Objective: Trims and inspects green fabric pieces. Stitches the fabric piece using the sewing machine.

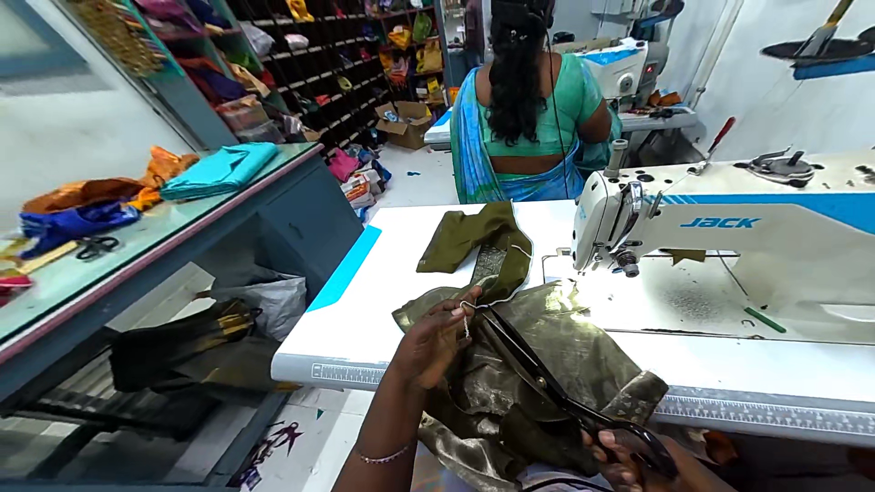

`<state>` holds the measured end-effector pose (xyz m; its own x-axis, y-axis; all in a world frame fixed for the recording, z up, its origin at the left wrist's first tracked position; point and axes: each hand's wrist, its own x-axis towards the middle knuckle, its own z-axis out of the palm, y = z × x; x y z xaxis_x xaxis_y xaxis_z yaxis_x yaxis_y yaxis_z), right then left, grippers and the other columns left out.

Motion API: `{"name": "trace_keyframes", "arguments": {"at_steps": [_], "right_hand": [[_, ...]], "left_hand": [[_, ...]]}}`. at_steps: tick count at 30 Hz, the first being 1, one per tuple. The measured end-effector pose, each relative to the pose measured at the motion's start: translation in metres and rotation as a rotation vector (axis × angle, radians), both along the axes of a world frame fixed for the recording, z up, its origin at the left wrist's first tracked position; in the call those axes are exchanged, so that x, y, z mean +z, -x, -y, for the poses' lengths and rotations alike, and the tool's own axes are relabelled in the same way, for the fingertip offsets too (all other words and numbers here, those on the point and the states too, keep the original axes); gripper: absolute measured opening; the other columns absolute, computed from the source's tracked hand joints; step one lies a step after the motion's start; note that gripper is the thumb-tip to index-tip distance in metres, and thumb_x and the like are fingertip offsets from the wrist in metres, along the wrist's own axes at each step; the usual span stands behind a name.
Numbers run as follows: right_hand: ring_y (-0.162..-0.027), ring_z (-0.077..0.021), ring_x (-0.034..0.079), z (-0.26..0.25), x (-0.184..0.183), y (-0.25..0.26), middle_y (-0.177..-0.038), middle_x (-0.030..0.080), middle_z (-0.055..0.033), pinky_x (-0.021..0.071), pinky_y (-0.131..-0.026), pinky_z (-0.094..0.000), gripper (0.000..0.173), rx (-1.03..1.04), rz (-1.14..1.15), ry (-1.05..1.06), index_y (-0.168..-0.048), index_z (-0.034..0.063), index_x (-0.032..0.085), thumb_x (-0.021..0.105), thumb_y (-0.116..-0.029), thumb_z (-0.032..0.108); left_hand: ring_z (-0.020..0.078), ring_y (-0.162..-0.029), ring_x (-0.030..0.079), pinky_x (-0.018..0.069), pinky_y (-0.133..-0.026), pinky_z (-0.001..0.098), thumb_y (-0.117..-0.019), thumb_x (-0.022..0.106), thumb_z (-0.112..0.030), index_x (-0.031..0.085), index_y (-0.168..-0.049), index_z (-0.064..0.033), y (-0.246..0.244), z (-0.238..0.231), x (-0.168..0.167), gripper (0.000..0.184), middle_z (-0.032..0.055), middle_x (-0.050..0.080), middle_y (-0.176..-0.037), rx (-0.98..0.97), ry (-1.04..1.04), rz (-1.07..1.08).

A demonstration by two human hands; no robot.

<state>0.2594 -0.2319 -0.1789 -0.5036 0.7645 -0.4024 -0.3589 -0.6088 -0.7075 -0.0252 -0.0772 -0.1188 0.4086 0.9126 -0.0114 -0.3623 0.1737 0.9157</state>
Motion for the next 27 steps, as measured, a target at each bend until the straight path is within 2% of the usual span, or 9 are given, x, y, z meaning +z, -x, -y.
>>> {"name": "trace_keyframes", "arguments": {"at_steps": [5,12,17,19,21,24,27], "right_hand": [[-0.056,0.0021,0.052,-0.011,-0.011,0.007,-0.079,0.057,0.0074,0.0468,-0.052,-0.0111,0.025,0.005,-0.132,0.019,-0.098,0.0174,0.061,0.073,-0.0900,0.038],[-0.057,0.0024,0.053,-0.014,-0.011,0.012,-0.082,0.057,0.0078,0.0467,-0.053,-0.0105,0.029,0.056,-0.183,0.017,-0.102,0.0176,0.059,0.076,-0.0889,0.038],[-0.056,0.0021,0.052,-0.017,-0.016,0.018,-0.080,0.056,0.0082,0.0468,-0.052,-0.0115,0.029,0.004,-0.184,-0.033,-0.101,0.0178,0.059,0.077,-0.0879,0.037],[-0.055,0.0022,0.051,-0.019,-0.017,0.018,-0.080,0.056,0.0088,0.0460,-0.052,-0.0115,0.030,-0.001,-0.167,-0.060,-0.102,0.0184,0.058,0.077,-0.0877,0.037],[-0.055,0.0026,0.050,-0.018,-0.013,0.019,-0.080,0.055,0.0089,0.0447,-0.051,-0.0112,0.030,-0.012,-0.126,-0.087,-0.103,0.0186,0.057,0.076,-0.0886,0.036],[-0.053,0.0027,0.048,-0.018,-0.007,0.020,-0.076,0.056,0.0091,0.0437,-0.049,-0.0117,0.023,-0.042,-0.035,-0.127,-0.102,0.0186,0.057,0.074,-0.0898,0.029],[-0.050,0.0028,0.047,-0.017,0.001,0.021,-0.069,0.055,0.0101,0.0421,-0.048,-0.0119,0.017,-0.064,0.047,-0.144,-0.100,0.0182,0.057,0.071,-0.0900,0.018]], "left_hand": [[0.0173,-0.120,0.066,0.0585,-0.082,0.0374,-0.0822,0.076,-0.028,0.076,-0.087,-0.0198,0.005,-0.003,-0.003,0.010,0.0010,0.061,-0.146,-0.036,0.002,0.040],[0.0175,-0.118,0.067,0.0595,-0.080,0.0361,-0.0786,0.081,-0.030,0.078,-0.085,-0.0196,0.008,-0.006,-0.006,0.013,0.0016,0.061,-0.147,-0.075,-0.003,0.105],[0.0203,-0.127,0.063,0.0588,-0.087,0.0405,-0.0817,0.079,-0.031,0.079,-0.087,-0.0191,0.011,-0.006,-0.010,0.013,0.0020,0.056,-0.152,-0.106,-0.031,0.167],[0.0211,-0.134,0.058,0.0573,-0.093,0.0428,-0.0815,0.079,-0.034,0.080,-0.088,-0.0200,0.013,-0.007,-0.012,0.016,0.0006,0.053,-0.156,-0.133,-0.044,0.190],[0.0216,-0.138,0.054,0.0561,-0.095,0.0438,-0.0815,0.079,-0.035,0.079,-0.085,-0.0191,0.014,-0.008,-0.014,0.016,0.0008,0.050,-0.158,-0.156,-0.050,0.221],[0.0228,-0.141,0.052,0.0555,-0.097,0.0444,-0.0822,0.079,-0.033,0.077,-0.079,-0.0174,0.016,-0.010,-0.016,0.016,0.0031,0.050,-0.158,-0.164,-0.050,0.276],[0.0250,-0.141,0.052,0.0542,-0.099,0.0465,-0.0820,0.079,-0.031,0.078,-0.084,-0.0170,0.015,-0.010,-0.017,0.014,0.0039,0.048,-0.159,-0.164,-0.041,0.311]]}}
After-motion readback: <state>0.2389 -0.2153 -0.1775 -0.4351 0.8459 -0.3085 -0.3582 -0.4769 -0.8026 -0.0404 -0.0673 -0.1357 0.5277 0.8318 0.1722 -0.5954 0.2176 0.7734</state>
